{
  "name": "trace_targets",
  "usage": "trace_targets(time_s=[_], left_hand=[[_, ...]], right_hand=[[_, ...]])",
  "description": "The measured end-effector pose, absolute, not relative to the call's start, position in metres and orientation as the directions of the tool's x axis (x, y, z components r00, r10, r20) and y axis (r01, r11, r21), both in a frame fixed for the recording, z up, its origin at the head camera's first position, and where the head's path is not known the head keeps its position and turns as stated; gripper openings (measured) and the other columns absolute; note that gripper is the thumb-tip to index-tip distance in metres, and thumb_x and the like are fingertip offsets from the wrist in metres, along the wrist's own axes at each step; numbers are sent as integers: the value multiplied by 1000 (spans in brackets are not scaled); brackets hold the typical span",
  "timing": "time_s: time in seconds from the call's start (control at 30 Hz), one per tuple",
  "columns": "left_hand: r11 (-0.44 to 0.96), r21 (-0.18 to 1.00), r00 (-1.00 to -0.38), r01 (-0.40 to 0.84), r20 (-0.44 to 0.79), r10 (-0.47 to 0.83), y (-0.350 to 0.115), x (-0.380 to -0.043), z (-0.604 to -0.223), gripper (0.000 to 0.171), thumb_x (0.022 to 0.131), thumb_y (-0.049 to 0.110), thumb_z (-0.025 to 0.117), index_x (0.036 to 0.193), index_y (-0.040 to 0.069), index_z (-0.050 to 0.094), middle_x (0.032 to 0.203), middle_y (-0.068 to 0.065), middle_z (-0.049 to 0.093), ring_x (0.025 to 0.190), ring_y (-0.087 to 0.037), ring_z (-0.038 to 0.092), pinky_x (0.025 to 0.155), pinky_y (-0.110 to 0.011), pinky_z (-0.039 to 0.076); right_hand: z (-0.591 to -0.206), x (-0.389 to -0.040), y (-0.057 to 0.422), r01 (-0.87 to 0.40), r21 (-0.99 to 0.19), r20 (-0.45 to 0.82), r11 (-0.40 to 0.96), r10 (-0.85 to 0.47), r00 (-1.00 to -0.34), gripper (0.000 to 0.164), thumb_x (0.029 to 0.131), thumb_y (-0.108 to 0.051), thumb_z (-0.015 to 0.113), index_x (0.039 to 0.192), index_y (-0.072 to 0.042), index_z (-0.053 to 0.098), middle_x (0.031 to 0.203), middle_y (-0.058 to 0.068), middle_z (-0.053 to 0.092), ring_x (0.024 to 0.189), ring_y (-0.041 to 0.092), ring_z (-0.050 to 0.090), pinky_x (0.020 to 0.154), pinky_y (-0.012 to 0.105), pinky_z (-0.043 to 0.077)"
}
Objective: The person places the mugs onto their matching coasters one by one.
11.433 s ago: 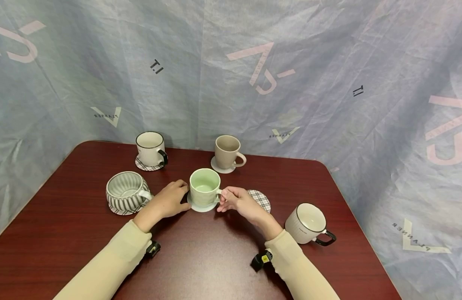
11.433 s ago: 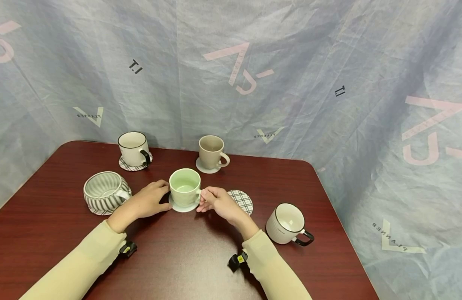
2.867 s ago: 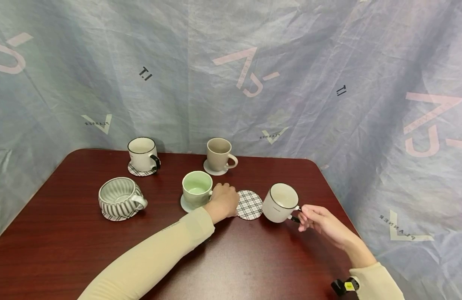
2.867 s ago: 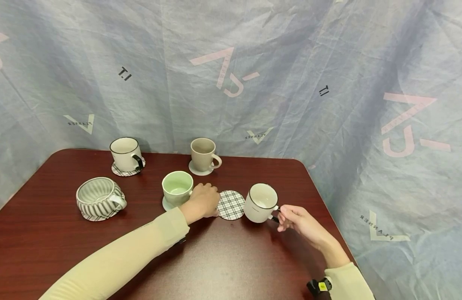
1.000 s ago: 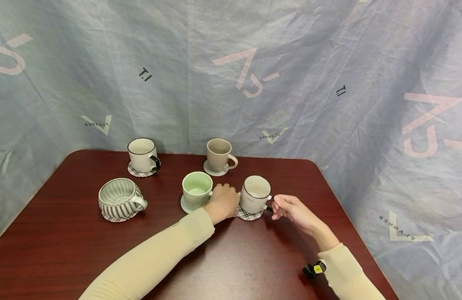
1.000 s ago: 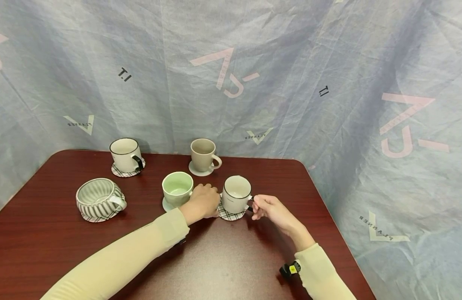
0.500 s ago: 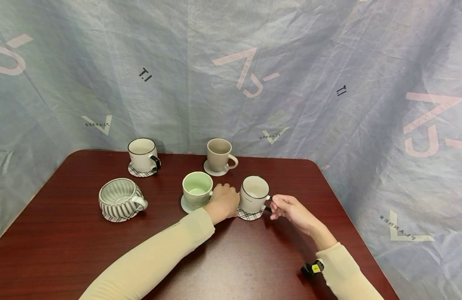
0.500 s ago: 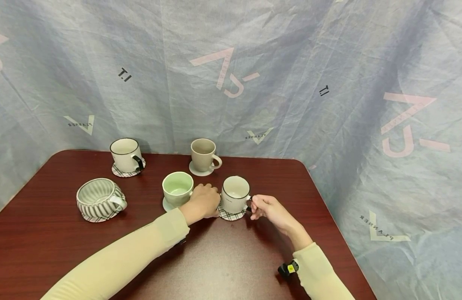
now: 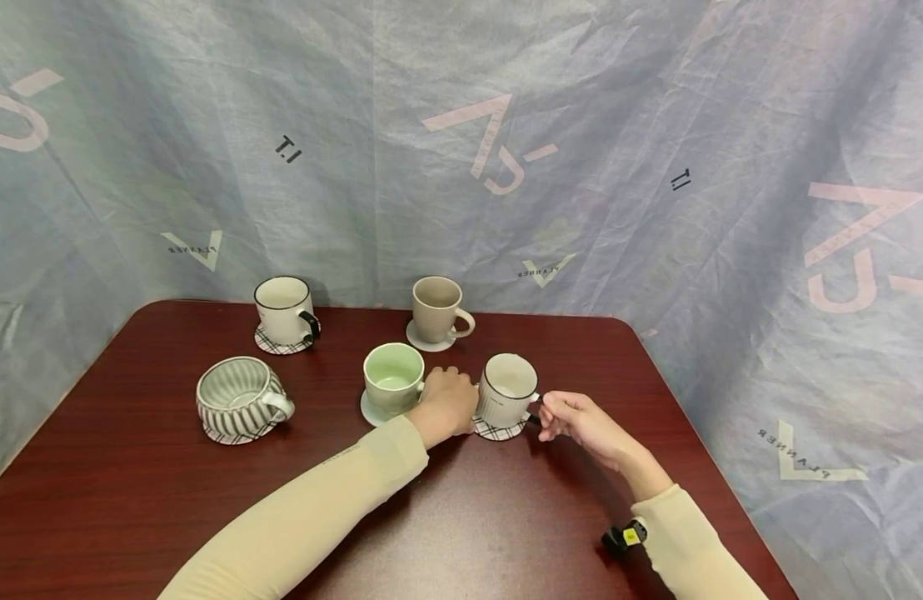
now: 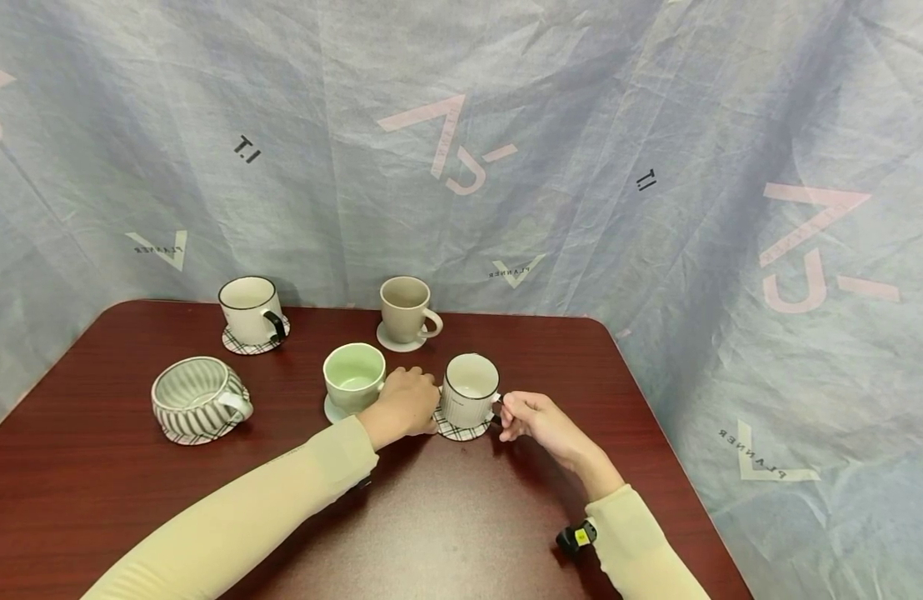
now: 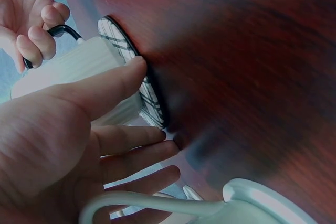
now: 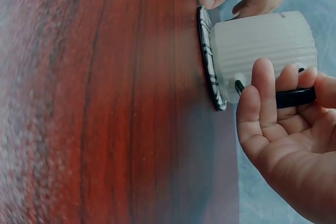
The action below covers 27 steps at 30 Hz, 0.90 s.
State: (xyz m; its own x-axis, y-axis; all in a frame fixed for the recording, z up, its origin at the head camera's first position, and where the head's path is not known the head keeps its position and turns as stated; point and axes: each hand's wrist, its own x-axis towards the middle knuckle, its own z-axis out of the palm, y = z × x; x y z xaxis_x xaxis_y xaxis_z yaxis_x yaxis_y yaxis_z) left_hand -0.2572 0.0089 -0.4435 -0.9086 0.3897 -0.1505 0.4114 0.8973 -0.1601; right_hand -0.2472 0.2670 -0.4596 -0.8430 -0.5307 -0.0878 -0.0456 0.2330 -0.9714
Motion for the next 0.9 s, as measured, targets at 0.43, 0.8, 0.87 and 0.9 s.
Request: trace_targets(time_s=[0.43,0.8,0.87,0.9], left_hand=[[892,-150,-902,426,-155,404,7,-260,-442,45,91,50,80,124,20,79,123,-3,72,116,-25,61,100,-43,50],[871,-173,-888,460,-68,455,-3,-255,-425,43,90,50,80,120,19,80,120,-4,72,117,-25,62,101,-44,51],[869,-169,-885,465,-49,463,-6,-255,-423,43,90,51,80,120,19,80,120,-4,72,117,-25,62,101,-44,50],[868,-167,-883,467,-41,467,-7,-255,-422,44,90,51,80,120,19,80,120,-4,72,117,-25,62,101,-44,51]], right_hand=[[-454,-246,265,-139,-893,-79,428,-453,-888,40,115,-24,48,98,9,63,100,24,68,76,21,70,77,35,59],[-438,-239,271,-228,-697,3,679,-316,-949,31,111,-35,57,120,-8,71,102,9,72,87,24,69,77,33,58],[-437,-239,273,-235,-699,14,675,-315,-949,29,111,-33,58,121,-10,71,104,12,72,92,29,69,79,32,58],[-437,-239,274,-241,-697,22,675,-315,-949,27,111,-32,58,121,-11,71,105,12,72,95,31,69,80,32,58]])
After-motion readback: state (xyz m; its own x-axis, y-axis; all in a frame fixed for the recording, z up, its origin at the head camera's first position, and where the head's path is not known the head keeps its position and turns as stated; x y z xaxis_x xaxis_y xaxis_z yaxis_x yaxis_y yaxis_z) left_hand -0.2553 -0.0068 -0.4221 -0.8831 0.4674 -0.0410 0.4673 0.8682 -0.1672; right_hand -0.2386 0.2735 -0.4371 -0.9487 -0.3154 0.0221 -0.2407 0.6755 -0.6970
